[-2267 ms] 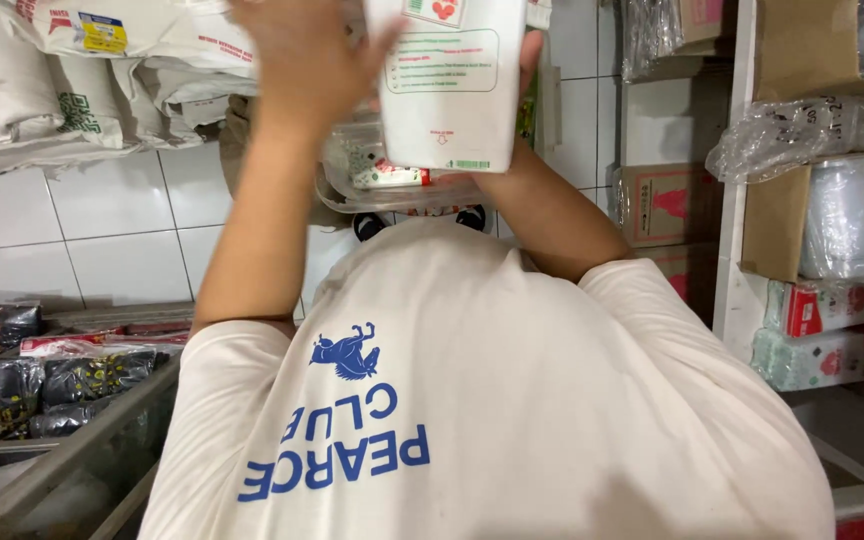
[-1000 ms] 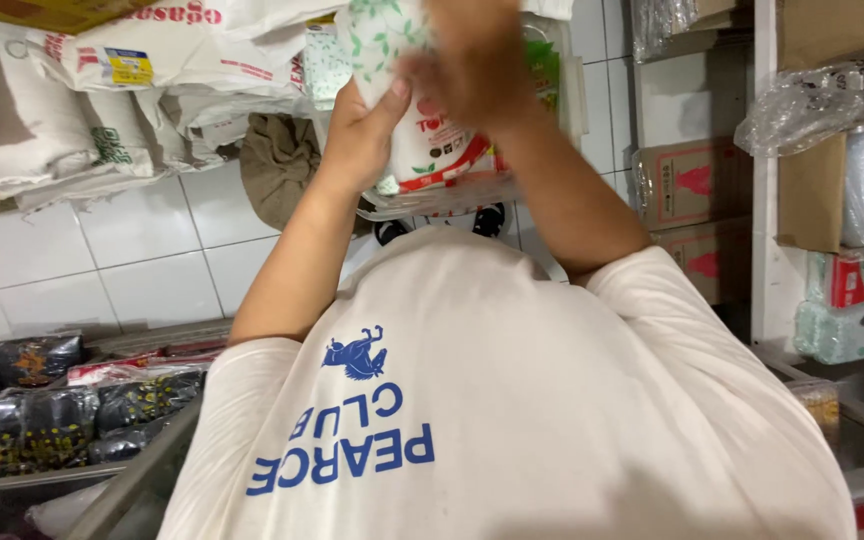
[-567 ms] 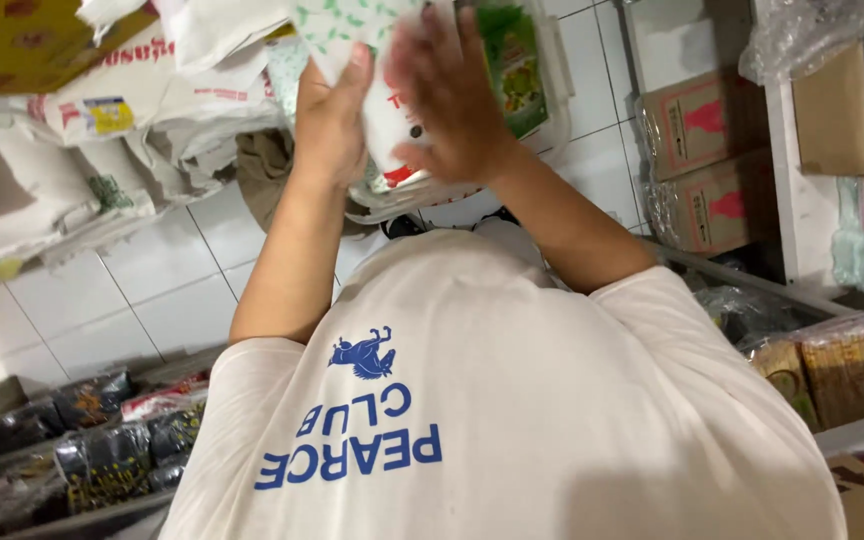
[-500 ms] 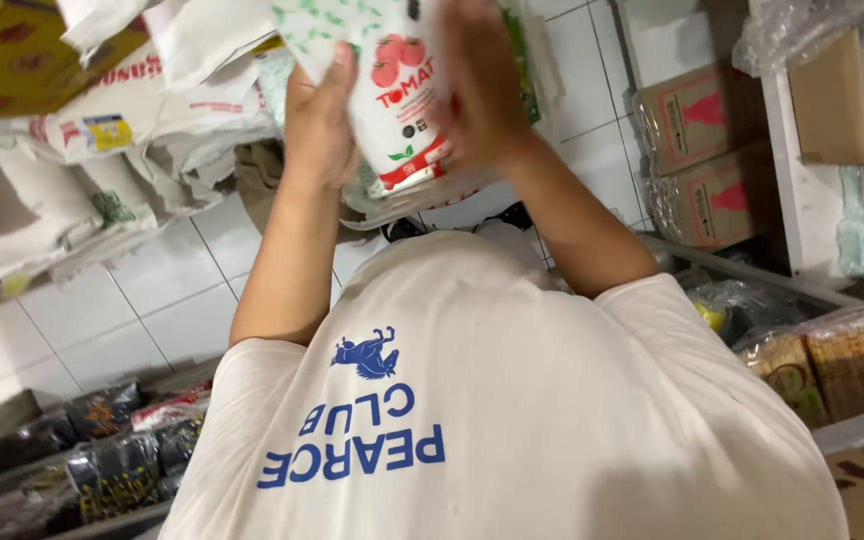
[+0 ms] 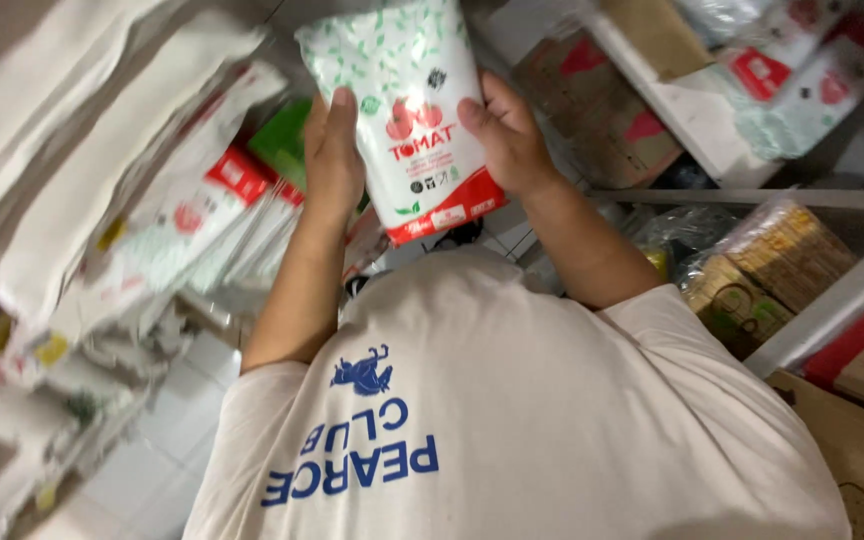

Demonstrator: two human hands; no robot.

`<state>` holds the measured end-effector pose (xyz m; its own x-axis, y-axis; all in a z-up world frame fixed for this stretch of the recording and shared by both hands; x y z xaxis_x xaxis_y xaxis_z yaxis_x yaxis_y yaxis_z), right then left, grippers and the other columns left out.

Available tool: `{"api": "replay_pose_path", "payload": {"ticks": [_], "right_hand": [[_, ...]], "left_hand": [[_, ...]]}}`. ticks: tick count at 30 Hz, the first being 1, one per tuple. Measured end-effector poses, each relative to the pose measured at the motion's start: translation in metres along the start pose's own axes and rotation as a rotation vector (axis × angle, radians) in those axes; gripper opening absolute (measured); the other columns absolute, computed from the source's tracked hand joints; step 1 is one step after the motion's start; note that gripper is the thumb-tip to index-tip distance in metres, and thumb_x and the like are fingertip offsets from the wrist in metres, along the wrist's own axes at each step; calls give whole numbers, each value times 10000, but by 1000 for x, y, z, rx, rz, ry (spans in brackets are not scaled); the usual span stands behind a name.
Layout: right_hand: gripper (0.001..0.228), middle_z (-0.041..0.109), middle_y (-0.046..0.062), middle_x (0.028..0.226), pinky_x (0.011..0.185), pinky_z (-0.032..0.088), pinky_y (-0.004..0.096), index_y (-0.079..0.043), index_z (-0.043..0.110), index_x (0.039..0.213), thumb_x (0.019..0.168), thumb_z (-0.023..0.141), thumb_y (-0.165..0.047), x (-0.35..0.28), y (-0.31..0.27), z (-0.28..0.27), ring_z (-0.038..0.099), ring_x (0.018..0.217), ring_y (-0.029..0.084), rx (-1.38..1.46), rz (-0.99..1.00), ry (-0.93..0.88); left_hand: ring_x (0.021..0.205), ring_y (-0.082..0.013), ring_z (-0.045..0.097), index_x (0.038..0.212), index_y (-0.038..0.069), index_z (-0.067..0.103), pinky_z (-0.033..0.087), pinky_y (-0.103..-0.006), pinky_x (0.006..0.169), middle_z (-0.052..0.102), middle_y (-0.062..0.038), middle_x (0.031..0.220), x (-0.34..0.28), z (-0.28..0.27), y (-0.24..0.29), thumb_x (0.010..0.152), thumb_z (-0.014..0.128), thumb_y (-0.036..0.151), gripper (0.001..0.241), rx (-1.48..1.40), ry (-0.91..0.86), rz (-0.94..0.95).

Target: The person sorts through plastic packaging in a clear bin, picking up and inspecting a green packet and several white Tomat-branded bags. They repeatedly flip and restack the bags before placing a red and white packet onto a shelf.

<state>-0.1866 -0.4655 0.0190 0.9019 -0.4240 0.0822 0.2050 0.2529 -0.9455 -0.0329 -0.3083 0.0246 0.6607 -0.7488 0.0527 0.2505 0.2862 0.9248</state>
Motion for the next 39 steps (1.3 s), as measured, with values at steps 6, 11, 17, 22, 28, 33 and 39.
{"api": "replay_pose_path", "payload": {"ticks": [6,11,17,22,28,33,39], "right_hand": [[327,685,59,1180,939,524,273,10,589,1327,1129,572,-250,-18,-25,-84,619,1038,90,6,-37,191],[331,696,55,1171,929,524,265,2,587,1334,1111,577,-243,-46,-51,-139,625,1024,84,18,-90,352],[360,706,84,1187,957,533,288,22,581,1350,1085,605,-220,-86,-84,-201,657,1049,127,48,-179,641],[462,694,161,1279,1061,543,367,52,540,1419,1031,639,-178,-114,-125,-246,682,1137,223,237,-319,804],[675,628,161,1365,1098,569,308,70,410,1447,826,630,-77,-140,-181,-266,693,1221,201,387,-622,1070],[606,625,140,1342,749,556,313,-33,391,1603,1027,575,2,-175,-165,-285,664,1000,194,92,-813,1246],[588,654,120,1332,739,590,311,-79,355,1570,1043,486,149,-210,-150,-329,685,1035,177,-146,-773,1543]], "left_hand": [[1315,-209,576,1459,-37,503,414,-359,1167,615,-150,1428,59,77,-50,1121,474,331,500,-110,-119,-97],[1284,-211,595,1417,-53,536,431,-371,1164,639,-158,1395,91,134,-85,1137,497,247,413,-210,-320,-197],[1229,-195,619,1413,-20,497,488,-357,1089,648,-135,1348,133,230,-118,1055,551,73,373,-136,-555,-330],[1181,-178,652,1419,-10,490,543,-345,1020,668,-118,1325,172,317,-142,1110,541,98,331,-154,-876,-363],[1072,-119,680,1415,4,471,578,-299,917,699,-87,1253,220,438,-165,1123,568,224,378,-156,-1046,-359],[587,-98,588,1235,15,532,452,-261,493,674,-50,834,232,529,-200,1117,563,298,308,20,-1271,-292],[534,-120,611,997,-25,580,492,-285,488,636,-49,731,230,596,-237,1097,623,251,297,261,-1358,-121]]}}
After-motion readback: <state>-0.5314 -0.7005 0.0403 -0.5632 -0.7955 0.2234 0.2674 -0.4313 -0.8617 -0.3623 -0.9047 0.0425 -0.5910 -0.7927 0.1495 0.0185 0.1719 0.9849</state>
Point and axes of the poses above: each hand's wrist, its own x-axis towards the middle knuckle, its own z-axis out of the palm, y = z × x, the point moved 2 cm from there along x, towards the middle knuckle
